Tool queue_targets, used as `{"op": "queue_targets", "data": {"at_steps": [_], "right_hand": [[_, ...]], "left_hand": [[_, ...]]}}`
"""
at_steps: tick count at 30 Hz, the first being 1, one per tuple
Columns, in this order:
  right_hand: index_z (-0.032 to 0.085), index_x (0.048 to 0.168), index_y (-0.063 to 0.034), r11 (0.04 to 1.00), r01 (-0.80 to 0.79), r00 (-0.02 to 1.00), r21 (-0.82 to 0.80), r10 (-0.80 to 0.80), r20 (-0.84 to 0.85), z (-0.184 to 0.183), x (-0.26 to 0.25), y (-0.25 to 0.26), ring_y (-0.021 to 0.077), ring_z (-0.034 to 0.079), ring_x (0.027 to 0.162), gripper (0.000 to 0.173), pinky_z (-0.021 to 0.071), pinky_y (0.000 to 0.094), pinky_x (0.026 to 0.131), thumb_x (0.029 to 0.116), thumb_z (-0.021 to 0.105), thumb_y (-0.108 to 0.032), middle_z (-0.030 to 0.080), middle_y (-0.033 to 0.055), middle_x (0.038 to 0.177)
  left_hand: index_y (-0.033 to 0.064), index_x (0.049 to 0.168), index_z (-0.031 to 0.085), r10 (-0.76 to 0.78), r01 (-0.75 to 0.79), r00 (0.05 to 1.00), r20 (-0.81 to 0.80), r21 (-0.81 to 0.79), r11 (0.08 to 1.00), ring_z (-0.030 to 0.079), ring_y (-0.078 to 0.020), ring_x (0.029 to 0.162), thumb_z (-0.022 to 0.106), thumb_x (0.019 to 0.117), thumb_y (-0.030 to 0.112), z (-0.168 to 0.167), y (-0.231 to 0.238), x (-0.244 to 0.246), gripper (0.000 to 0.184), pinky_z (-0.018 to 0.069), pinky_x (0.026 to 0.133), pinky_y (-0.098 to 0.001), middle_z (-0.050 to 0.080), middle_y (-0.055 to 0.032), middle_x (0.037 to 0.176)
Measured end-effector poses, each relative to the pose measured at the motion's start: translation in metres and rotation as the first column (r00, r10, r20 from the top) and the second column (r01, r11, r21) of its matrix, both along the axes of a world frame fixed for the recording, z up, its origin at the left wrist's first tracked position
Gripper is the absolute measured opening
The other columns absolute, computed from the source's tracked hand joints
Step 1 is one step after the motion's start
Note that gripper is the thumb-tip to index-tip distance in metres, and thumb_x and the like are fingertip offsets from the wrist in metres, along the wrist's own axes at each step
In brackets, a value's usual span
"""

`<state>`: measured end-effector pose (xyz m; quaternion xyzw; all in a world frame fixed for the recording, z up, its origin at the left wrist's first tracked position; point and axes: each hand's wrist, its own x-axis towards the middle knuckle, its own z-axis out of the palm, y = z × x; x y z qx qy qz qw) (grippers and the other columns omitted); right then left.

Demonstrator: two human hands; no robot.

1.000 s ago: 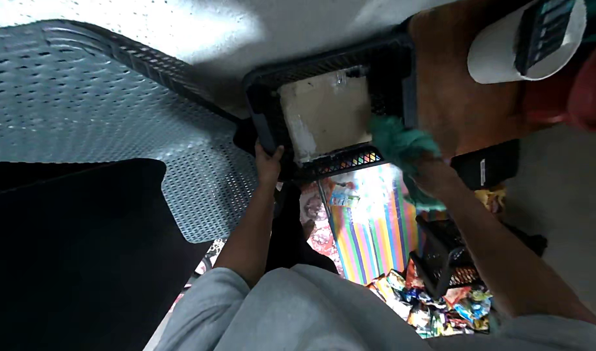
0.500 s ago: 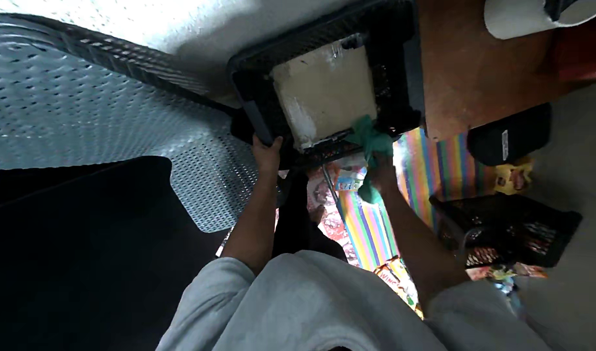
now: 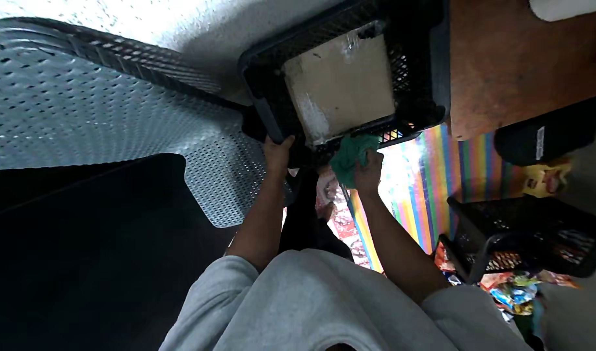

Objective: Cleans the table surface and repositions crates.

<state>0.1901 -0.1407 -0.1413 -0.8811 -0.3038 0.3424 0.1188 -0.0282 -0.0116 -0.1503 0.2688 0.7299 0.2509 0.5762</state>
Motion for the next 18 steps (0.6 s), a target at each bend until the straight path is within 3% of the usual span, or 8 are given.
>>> {"op": "queue_targets", "data": {"at_steps": [3,6,9,11,12,15,18], "right_hand": [[0.056,0.144,-0.0114,0.982,-0.124,0.990,-0.145,0.112,-0.088,0.006,-0.024,0.008,0.0464,0.049,0.135,0.050,0.0475,0.0626,0.105,0.0972,0.066,-0.023,0.041,0.0267,0.154],[0.057,0.143,-0.0089,0.947,-0.281,0.893,-0.155,0.200,-0.402,0.006,-0.068,0.000,0.0440,0.045,0.139,0.049,0.0427,0.0612,0.112,0.0974,0.068,-0.025,0.045,0.0259,0.152],[0.058,0.144,-0.0107,0.795,-0.606,0.557,-0.031,0.396,-0.730,0.019,-0.129,-0.023,0.0395,0.047,0.141,0.051,0.0413,0.0573,0.115,0.0969,0.070,-0.026,0.045,0.0233,0.155],[0.060,0.144,-0.0156,0.648,-0.751,0.350,0.128,0.554,-0.755,0.050,-0.153,-0.028,0.0365,0.040,0.147,0.049,0.0364,0.0557,0.119,0.0967,0.070,-0.025,0.044,0.0190,0.158],[0.062,0.142,-0.0161,0.619,-0.768,0.325,0.164,0.598,-0.733,0.067,-0.155,-0.022,0.0373,0.038,0.148,0.047,0.0368,0.0561,0.118,0.0960,0.070,-0.024,0.043,0.0184,0.158],[0.072,0.128,-0.0172,0.707,-0.688,0.455,0.167,0.599,-0.659,0.099,-0.140,0.010,0.0367,0.044,0.141,0.035,0.0439,0.0566,0.112,0.0938,0.069,-0.018,0.050,0.0140,0.151],[0.076,0.118,-0.0263,0.727,-0.650,0.588,0.220,0.665,-0.462,0.088,-0.126,0.030,0.0340,0.045,0.138,0.032,0.0461,0.0574,0.108,0.0897,0.074,-0.013,0.054,0.0071,0.146]], "left_hand": [[0.0017,0.139,0.050,-0.005,0.004,1.000,-0.009,-0.036,0.999,0.068,-0.0229,0.108,0.080,0.0871,0.018,-0.002,-0.003,0.000,0.061,0.0585,0.093,-0.0443,0.066,-0.0162,0.121],[0.0016,0.140,0.049,-0.007,0.007,1.000,-0.013,-0.039,0.999,0.067,-0.0243,0.109,0.079,0.0870,0.019,-0.005,-0.003,0.000,0.064,0.0584,0.093,-0.0455,0.066,-0.0177,0.122],[-0.0006,0.135,0.053,-0.002,0.003,1.000,0.023,-0.011,1.000,0.069,-0.0237,0.104,0.079,0.0874,0.017,-0.004,-0.001,-0.002,0.057,0.0591,0.090,-0.0444,0.067,-0.0172,0.117],[-0.0004,0.131,0.056,0.011,-0.011,0.998,0.068,-0.012,1.000,0.069,-0.0225,0.101,0.077,0.0908,0.022,-0.006,-0.001,-0.004,0.051,0.0592,0.089,-0.0436,0.069,-0.0155,0.113],[0.0012,0.132,0.056,0.014,-0.011,0.996,0.085,-0.032,0.999,0.069,-0.0220,0.102,0.076,0.0927,0.028,-0.008,-0.001,-0.007,0.052,0.0588,0.090,-0.0437,0.070,-0.0144,0.113],[0.0088,0.143,0.051,0.034,-0.016,0.990,0.140,-0.122,0.992,0.067,-0.0226,0.112,0.063,0.0989,0.049,-0.006,0.005,-0.012,0.061,0.0573,0.095,-0.0469,0.068,-0.0122,0.124],[0.0115,0.148,0.048,0.032,0.001,0.982,0.187,-0.174,0.985,0.064,-0.0227,0.119,0.048,0.1016,0.061,0.001,0.012,-0.013,0.067,0.0552,0.099,-0.0487,0.064,-0.0110,0.133]]}}
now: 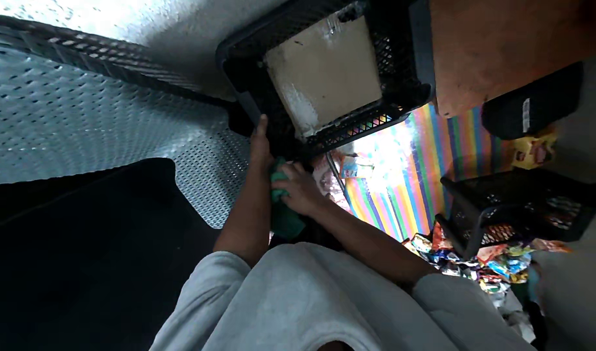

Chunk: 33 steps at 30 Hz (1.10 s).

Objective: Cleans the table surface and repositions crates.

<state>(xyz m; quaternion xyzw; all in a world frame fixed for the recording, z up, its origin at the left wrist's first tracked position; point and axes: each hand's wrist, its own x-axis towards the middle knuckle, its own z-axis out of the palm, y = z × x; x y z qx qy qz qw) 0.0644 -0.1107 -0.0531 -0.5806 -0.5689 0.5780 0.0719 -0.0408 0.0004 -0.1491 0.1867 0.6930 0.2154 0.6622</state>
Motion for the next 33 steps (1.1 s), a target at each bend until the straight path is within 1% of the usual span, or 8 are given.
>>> {"op": "queue_targets", "data": {"at_steps": [3,6,10,14,19,24,29,33], "right_hand": [[0.071,0.126,-0.0323,1.000,-0.006,0.990,0.026,0.003,0.143,-0.042,0.005,-0.006,0.0409,0.042,0.141,0.045,0.0446,0.0664,0.105,0.0879,0.077,-0.009,0.050,0.0096,0.151],[0.068,0.134,-0.0216,0.944,-0.104,0.961,-0.312,0.177,0.214,-0.063,0.023,-0.040,0.0519,0.036,0.142,0.045,0.0380,0.0771,0.104,0.0908,0.071,-0.009,0.041,0.0206,0.157],[0.062,0.142,-0.0204,0.854,-0.013,0.971,-0.521,0.135,0.197,-0.081,0.080,-0.118,0.0474,0.046,0.138,0.052,0.0414,0.0670,0.110,0.0922,0.073,-0.030,0.045,0.0234,0.154],[0.059,0.145,-0.0223,0.775,0.254,0.920,-0.579,-0.009,0.391,-0.065,0.143,-0.178,0.0483,0.050,0.133,0.056,0.0442,0.0652,0.108,0.0911,0.073,-0.026,0.046,0.0255,0.152],[0.057,0.148,-0.0204,0.681,0.473,0.819,-0.559,-0.108,0.563,-0.045,0.187,-0.228,0.0487,0.049,0.134,0.059,0.0431,0.0656,0.108,0.0921,0.073,-0.031,0.048,0.0270,0.150],[0.057,0.148,-0.0198,0.654,0.583,0.786,-0.482,-0.306,0.537,-0.041,0.188,-0.260,0.0456,0.053,0.130,0.061,0.0452,0.0618,0.107,0.0905,0.075,-0.029,0.051,0.0274,0.146],[0.053,0.150,-0.0175,0.622,0.626,0.778,-0.471,-0.448,0.441,-0.035,0.178,-0.274,0.0402,0.053,0.132,0.063,0.0454,0.0555,0.110,0.0917,0.075,-0.024,0.050,0.0257,0.147],[0.060,0.143,-0.0130,0.584,0.588,0.808,-0.561,-0.461,0.367,-0.020,0.187,-0.304,0.0355,0.056,0.131,0.051,0.0441,0.0542,0.112,0.0931,0.072,-0.015,0.058,0.0219,0.141]], "left_hand": [[0.0096,0.144,0.051,-0.022,0.022,0.999,-0.034,0.017,1.000,0.067,-0.0236,0.113,0.064,0.0978,0.051,-0.001,0.003,-0.002,0.063,0.0580,0.095,-0.0481,0.067,-0.0121,0.126],[0.0052,0.137,0.055,-0.085,0.093,0.990,-0.110,0.069,0.993,0.069,-0.0225,0.107,0.076,0.0921,0.037,-0.005,0.002,-0.002,0.059,0.0590,0.092,-0.0453,0.069,-0.0132,0.120],[0.0019,0.123,0.063,-0.116,0.133,0.956,-0.269,0.046,0.990,0.069,-0.0217,0.101,0.085,0.0824,0.023,0.004,0.007,0.008,0.050,0.0584,0.089,-0.0444,0.070,-0.0139,0.111],[0.0002,0.115,0.063,-0.067,0.078,0.966,-0.248,0.035,0.996,0.068,-0.0240,0.090,0.079,0.0756,0.007,0.016,0.005,0.010,0.043,0.0585,0.077,-0.0457,0.069,-0.0150,0.102],[0.0018,0.124,0.058,-0.070,0.074,0.995,-0.071,0.053,0.996,0.069,-0.0241,0.093,0.076,0.0744,0.002,0.048,0.009,-0.004,0.053,0.0606,0.077,-0.0467,0.069,-0.0141,0.106],[0.0024,0.116,0.059,-0.085,0.089,0.996,-0.040,0.096,0.991,0.070,-0.0219,0.088,0.074,0.0734,0.002,0.092,0.010,-0.013,0.045,0.0610,0.075,-0.0444,0.071,-0.0115,0.100],[0.0073,0.119,0.058,-0.071,0.067,0.997,0.023,0.138,0.988,0.070,-0.0189,0.094,0.066,0.0787,-0.001,0.156,0.000,-0.023,0.041,0.0604,0.083,-0.0413,0.071,-0.0076,0.105],[0.0085,0.116,0.061,-0.145,0.132,0.989,0.033,0.249,0.959,0.071,-0.0188,0.095,0.067,0.0755,0.005,0.161,-0.026,-0.054,0.041,0.0612,0.081,-0.0412,0.073,-0.0063,0.106]]}}
